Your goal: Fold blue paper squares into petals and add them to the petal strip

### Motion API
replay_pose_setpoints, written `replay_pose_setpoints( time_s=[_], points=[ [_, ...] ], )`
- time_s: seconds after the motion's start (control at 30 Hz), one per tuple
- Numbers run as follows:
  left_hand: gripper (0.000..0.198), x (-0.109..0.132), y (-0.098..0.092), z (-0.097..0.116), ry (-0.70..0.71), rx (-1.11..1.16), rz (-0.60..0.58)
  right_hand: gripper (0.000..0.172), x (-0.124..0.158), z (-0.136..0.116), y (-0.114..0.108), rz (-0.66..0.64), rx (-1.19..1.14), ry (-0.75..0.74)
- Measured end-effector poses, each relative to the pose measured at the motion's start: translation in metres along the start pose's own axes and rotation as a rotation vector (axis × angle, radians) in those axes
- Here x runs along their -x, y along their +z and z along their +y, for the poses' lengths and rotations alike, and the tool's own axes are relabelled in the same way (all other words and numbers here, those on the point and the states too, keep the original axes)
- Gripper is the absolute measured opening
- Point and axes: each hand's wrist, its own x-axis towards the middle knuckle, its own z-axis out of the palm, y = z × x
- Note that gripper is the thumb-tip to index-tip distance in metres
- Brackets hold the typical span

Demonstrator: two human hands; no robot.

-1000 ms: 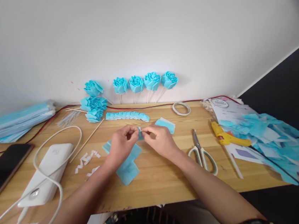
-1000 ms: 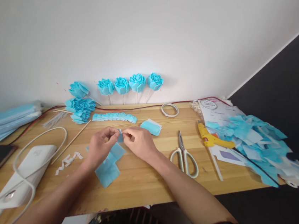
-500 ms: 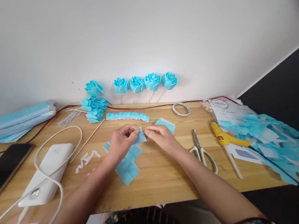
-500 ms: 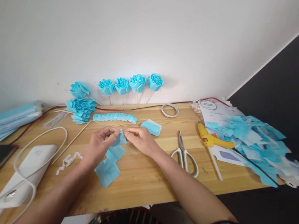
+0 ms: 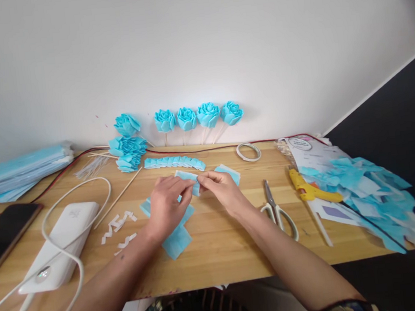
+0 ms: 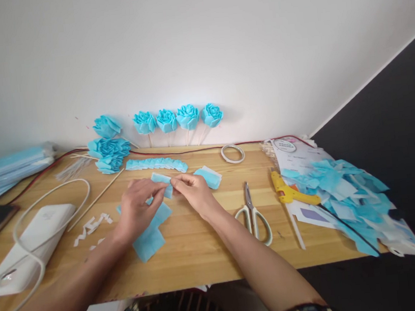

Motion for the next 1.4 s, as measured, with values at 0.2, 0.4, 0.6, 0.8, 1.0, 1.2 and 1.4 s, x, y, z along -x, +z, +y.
replay_pose_setpoints(
  time_s=[0.2, 0.4, 0.6, 0.8, 1.0, 1.2, 1.4],
  points=[
    [0.010, 0.001, 0.002, -0.002, -0.108, 0.053, 0.006, 0.021, 0.001, -0.001, 0.004, 0.006, 0.012, -0.006],
    [0.010, -0.001, 0.003, -0.003, -0.138, 0.025, -0.008, 0.019, 0.002, 0.007, 0.006, -0.020, 0.053, -0.024],
    [0.014, -0.001, 0.004, -0.002, -0.092, 0.002, -0.015, 0.025, 0.002, 0.014, 0.008, -0.014, 0.152, -0.116],
    [0.015, -0.002, 0.004, -0.003, -0.058, -0.004, -0.012, 0.025, 0.006, 0.007, 0.012, -0.003, 0.221, -0.175],
    [0.015, -0.001, 0.005, -0.005, -0.033, -0.010, -0.015, 0.025, 0.006, 0.007, 0.014, 0.017, 0.261, -0.199],
    [0.017, -0.002, 0.001, -0.002, 0.013, -0.044, 0.003, 0.027, 0.008, 0.007, 0.020, 0.023, 0.251, -0.228],
    [0.017, 0.003, 0.005, 0.013, 0.205, 0.026, -0.055, 0.027, -0.004, 0.013, 0.005, 0.179, 0.226, -0.199]
  ],
)
